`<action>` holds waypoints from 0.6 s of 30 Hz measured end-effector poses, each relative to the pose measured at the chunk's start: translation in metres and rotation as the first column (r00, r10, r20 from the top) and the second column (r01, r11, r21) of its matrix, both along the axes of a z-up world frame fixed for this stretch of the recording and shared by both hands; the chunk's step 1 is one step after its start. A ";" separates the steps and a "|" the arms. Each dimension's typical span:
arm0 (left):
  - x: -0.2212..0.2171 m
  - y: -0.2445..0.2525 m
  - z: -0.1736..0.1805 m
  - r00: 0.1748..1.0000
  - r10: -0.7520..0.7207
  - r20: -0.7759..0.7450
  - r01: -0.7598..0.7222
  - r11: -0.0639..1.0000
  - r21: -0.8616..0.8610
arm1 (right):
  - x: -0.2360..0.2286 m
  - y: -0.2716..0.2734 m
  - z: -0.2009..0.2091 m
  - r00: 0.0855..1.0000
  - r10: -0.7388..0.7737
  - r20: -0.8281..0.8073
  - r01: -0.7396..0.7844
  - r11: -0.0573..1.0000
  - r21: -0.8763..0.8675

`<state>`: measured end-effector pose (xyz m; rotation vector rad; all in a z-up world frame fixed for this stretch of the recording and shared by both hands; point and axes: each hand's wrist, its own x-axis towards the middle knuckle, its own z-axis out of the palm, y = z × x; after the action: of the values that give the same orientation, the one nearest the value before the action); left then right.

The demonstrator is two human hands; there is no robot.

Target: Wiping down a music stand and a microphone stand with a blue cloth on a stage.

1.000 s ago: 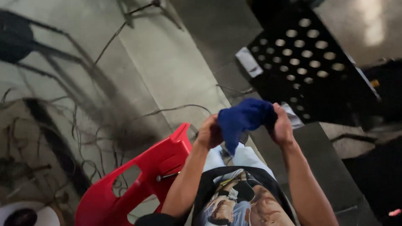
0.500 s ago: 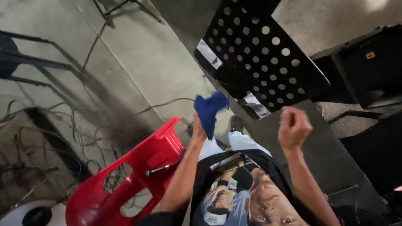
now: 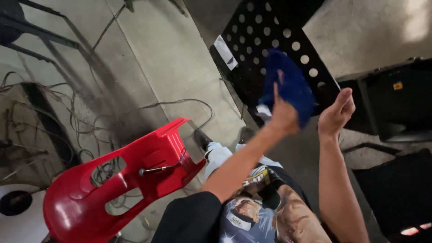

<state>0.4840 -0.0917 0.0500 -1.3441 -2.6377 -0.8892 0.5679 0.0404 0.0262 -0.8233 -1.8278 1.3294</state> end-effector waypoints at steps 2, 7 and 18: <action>0.023 0.011 -0.022 1.000 0.030 -0.005 -0.030 0.996 -0.080 | -0.002 0.005 -0.006 1.000 0.003 -0.017 -0.002 1.000 0.004; 0.003 0.020 -0.035 1.000 0.026 0.008 -0.026 0.999 -0.023 | 0.002 0.014 -0.015 1.000 -0.001 -0.019 0.002 0.998 0.060; -0.195 0.038 -0.071 0.960 0.251 0.123 -0.139 0.809 -0.571 | 0.004 0.010 -0.020 0.997 0.052 -0.060 -0.048 0.997 0.064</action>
<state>0.2892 -0.0542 -0.0205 -1.0590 -3.2799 -0.2202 0.5723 0.0508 0.0057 -0.7000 -1.8424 1.3084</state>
